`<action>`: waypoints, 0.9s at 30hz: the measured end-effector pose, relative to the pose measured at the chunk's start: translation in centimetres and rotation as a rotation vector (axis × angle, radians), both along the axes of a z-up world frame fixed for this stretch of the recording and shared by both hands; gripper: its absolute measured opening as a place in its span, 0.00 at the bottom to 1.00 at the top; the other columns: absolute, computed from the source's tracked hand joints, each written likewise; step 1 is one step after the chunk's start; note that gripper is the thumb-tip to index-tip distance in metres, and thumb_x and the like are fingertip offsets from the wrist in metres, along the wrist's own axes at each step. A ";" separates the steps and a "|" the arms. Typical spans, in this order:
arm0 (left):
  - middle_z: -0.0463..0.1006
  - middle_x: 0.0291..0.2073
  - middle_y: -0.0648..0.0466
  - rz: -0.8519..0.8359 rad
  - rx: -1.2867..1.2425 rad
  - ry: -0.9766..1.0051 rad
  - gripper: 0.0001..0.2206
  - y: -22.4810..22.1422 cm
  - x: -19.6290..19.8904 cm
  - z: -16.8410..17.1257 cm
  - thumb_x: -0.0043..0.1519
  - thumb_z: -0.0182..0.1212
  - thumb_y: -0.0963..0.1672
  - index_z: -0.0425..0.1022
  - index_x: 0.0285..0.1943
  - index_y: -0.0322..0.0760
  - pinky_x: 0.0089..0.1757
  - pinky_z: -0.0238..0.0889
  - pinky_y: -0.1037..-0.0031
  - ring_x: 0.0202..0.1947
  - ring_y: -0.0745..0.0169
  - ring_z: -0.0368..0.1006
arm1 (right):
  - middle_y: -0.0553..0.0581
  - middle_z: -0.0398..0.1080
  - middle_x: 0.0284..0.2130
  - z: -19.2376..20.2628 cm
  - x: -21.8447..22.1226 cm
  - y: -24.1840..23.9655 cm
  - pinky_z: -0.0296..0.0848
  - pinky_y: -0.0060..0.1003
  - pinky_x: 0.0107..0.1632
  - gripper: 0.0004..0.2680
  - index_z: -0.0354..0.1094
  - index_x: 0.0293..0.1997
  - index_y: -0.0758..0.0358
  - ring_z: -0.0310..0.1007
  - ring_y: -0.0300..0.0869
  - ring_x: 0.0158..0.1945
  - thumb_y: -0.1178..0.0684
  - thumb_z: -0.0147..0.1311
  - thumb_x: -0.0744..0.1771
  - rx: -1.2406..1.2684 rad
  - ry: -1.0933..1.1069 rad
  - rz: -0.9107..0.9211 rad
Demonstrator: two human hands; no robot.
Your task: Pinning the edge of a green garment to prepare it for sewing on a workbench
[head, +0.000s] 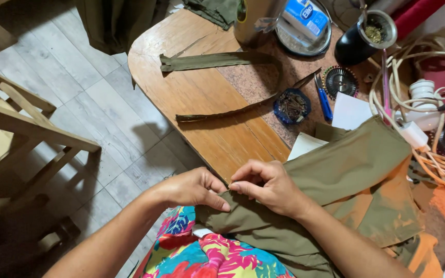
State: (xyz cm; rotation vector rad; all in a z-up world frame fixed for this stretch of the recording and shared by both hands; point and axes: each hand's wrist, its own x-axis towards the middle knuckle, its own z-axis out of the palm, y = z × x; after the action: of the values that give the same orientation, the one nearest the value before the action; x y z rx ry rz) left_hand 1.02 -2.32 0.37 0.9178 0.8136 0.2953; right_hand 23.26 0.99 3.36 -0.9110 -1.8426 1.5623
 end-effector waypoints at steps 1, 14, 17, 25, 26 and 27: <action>0.82 0.22 0.56 0.000 -0.004 0.001 0.04 0.0 0.0 0.1 0.54 0.72 0.41 0.84 0.35 0.35 0.34 0.71 0.80 0.24 0.71 0.77 | 0.57 0.77 0.18 0.2 -0.1 0.0 0.75 0.29 0.23 0.05 0.77 0.37 0.68 0.73 0.35 0.18 0.60 0.65 0.62 -0.004 0.001 0.000; 0.83 0.22 0.57 -0.012 0.017 0.097 0.03 0.0 -0.5 1.5 0.53 0.72 0.42 0.85 0.33 0.36 0.34 0.70 0.81 0.24 0.72 0.75 | 0.53 0.74 0.15 0.9 -0.6 -0.1 0.69 0.27 0.21 0.04 0.78 0.35 0.64 0.69 0.34 0.16 0.60 0.66 0.61 0.118 0.004 0.029; 0.83 0.22 0.56 -0.009 0.013 0.106 0.04 -0.1 -0.4 1.1 0.53 0.73 0.42 0.85 0.33 0.36 0.34 0.69 0.81 0.24 0.72 0.75 | 0.53 0.74 0.15 0.9 -0.7 0.0 0.69 0.27 0.21 0.04 0.78 0.35 0.63 0.69 0.33 0.16 0.60 0.66 0.61 0.123 0.005 0.025; 0.82 0.20 0.57 -0.009 0.021 0.147 0.03 -0.1 -0.6 -0.7 0.52 0.73 0.42 0.85 0.30 0.37 0.32 0.68 0.82 0.23 0.73 0.74 | 0.52 0.75 0.15 1.9 -1.0 0.1 0.66 0.26 0.21 0.03 0.79 0.35 0.60 0.67 0.31 0.17 0.59 0.66 0.61 0.127 -0.015 0.060; 0.82 0.20 0.56 -0.005 0.018 0.155 0.03 -0.1 -0.7 -0.7 0.52 0.73 0.41 0.85 0.29 0.36 0.32 0.68 0.82 0.22 0.72 0.74 | 0.52 0.75 0.15 2.0 -1.0 0.2 0.67 0.26 0.21 0.03 0.80 0.35 0.60 0.68 0.32 0.17 0.59 0.66 0.61 0.128 -0.016 0.065; 0.82 0.19 0.56 -0.002 0.015 0.162 0.03 0.0 -0.8 -0.6 0.52 0.73 0.41 0.85 0.29 0.36 0.32 0.68 0.82 0.22 0.72 0.75 | 0.53 0.75 0.16 2.1 -1.1 0.2 0.67 0.27 0.21 0.03 0.80 0.35 0.59 0.68 0.33 0.17 0.59 0.66 0.61 0.128 -0.017 0.070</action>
State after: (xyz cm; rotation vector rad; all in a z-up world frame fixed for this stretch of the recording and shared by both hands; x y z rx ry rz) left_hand 0.25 -2.35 -0.25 0.9652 0.9610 0.2277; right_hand 22.19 1.16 5.46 -0.8118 -1.9810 1.4624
